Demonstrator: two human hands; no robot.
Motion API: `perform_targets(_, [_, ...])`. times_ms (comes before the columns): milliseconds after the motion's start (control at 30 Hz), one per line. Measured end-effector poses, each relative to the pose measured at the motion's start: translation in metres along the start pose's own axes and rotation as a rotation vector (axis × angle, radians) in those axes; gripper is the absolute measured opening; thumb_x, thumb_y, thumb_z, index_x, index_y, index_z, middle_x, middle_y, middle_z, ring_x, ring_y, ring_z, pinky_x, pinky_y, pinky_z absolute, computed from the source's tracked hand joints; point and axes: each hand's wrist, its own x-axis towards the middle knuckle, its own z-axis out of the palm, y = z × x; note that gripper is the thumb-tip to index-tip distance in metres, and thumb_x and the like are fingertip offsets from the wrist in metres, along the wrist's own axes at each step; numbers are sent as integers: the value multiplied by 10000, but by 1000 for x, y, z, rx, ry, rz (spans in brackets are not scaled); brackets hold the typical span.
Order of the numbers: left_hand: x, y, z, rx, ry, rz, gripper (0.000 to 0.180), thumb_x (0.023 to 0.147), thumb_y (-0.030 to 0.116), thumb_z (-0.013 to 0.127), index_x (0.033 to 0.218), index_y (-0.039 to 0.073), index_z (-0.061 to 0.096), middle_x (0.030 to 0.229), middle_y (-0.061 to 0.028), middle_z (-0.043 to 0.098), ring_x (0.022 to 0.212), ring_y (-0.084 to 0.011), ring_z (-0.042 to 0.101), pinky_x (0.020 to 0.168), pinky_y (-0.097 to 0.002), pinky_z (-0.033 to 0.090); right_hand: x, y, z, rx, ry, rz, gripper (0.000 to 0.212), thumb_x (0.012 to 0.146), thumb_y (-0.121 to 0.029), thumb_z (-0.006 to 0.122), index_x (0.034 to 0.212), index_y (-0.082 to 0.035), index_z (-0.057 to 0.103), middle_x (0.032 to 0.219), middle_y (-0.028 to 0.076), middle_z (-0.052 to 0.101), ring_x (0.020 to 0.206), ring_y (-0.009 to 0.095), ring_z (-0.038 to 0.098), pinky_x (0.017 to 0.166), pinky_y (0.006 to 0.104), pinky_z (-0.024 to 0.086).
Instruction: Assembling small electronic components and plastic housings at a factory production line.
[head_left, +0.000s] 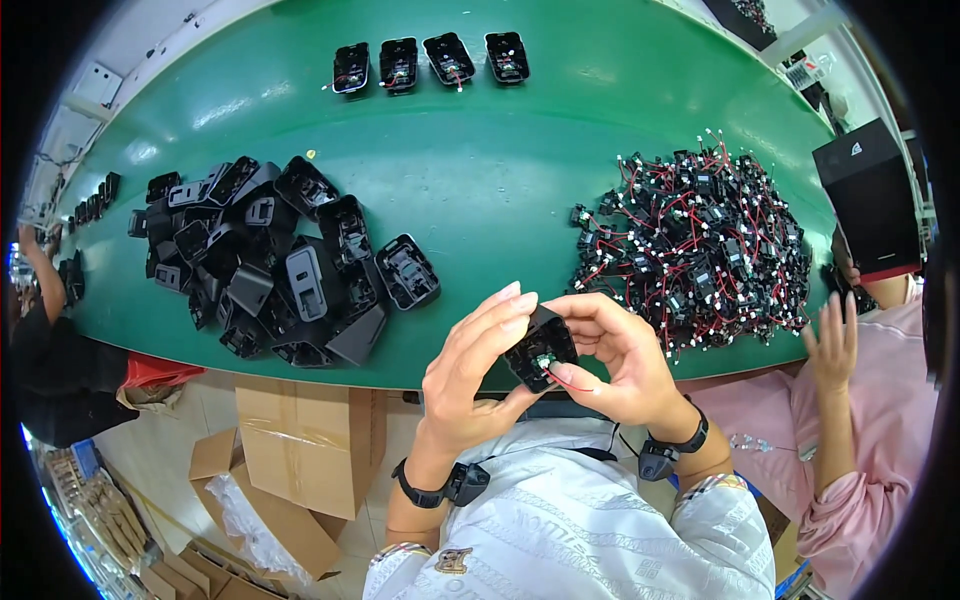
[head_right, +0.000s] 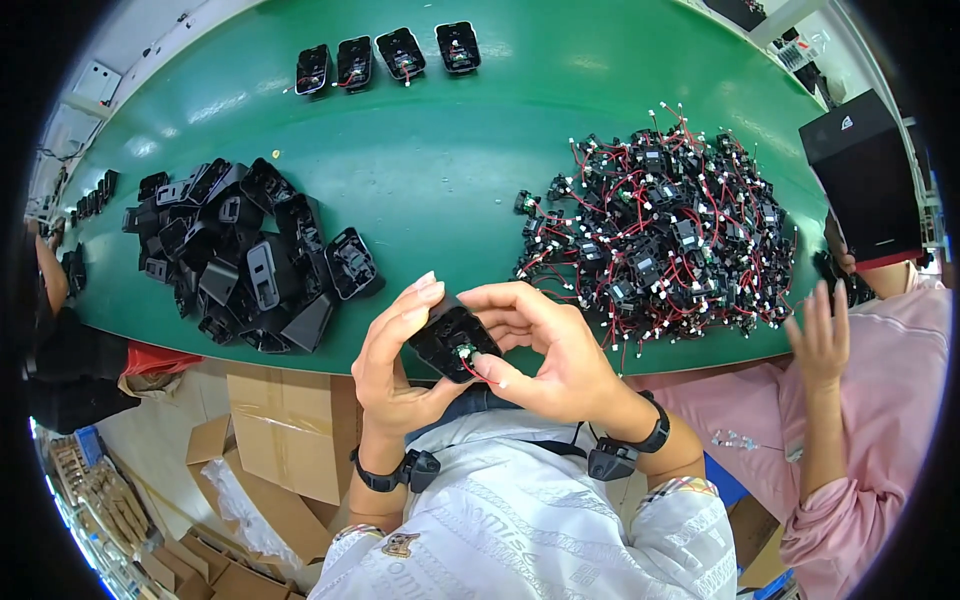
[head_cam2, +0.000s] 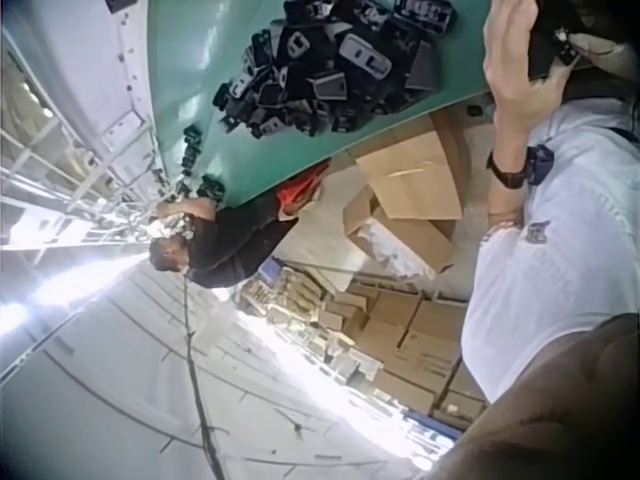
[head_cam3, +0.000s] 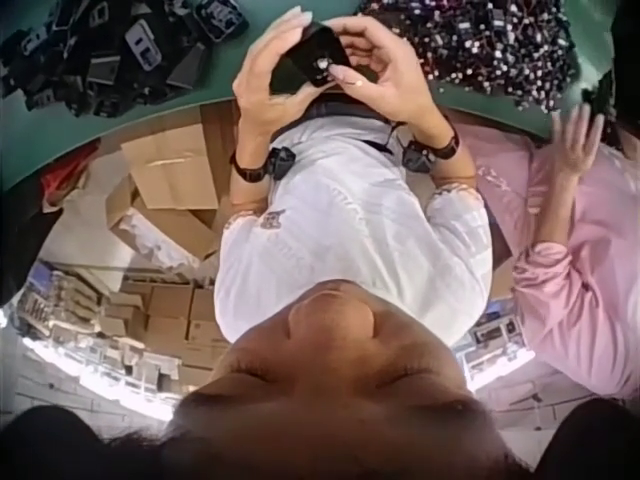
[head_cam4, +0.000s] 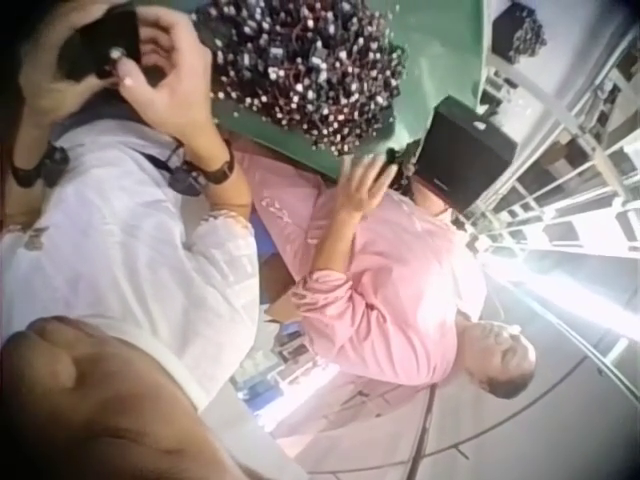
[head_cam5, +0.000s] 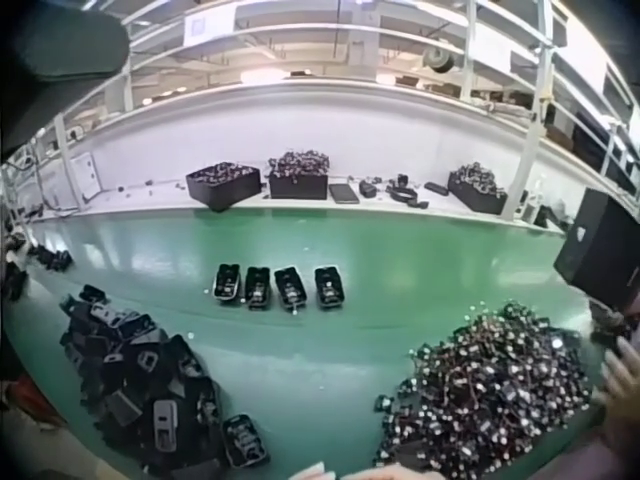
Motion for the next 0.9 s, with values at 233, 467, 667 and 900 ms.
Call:
perform_targets(233, [-1,7,5,80,18,45,617,680,-19,852,1249,-2,615,1281,-211,677,1219,-421,647,1021,-470,542,-1,20,8,-183,117,-115,407,855,5,730,1240,44,604,1079,100,718,1003,141,697,868,293,563])
perform_targets(467, [-6,-2,1,121,-73,57,730,714,108,921,1330,15,542,1286,-226,663,1211,-411,647,1038,-499,537,-1,11,14,-128,108,-75,438,879,-4,685,1300,38,570,1128,54,646,1047,105,613,927,286,499])
perform_targets(667, [-8,-4,6,99,-27,55,747,705,140,940,1325,19,542,1295,-230,656,1208,-407,649,1030,-493,545,4,13,13,-10,102,-22,414,862,0,677,1264,37,585,1108,41,636,1027,90,594,920,270,484])
perform_targets(900, [5,7,-1,170,-23,-74,806,654,172,943,1349,-10,578,1250,-215,645,1123,-334,650,950,-419,547,-1,-10,9,-479,250,-345,675,800,-54,771,1420,6,514,1406,177,539,963,180,688,812,313,569])
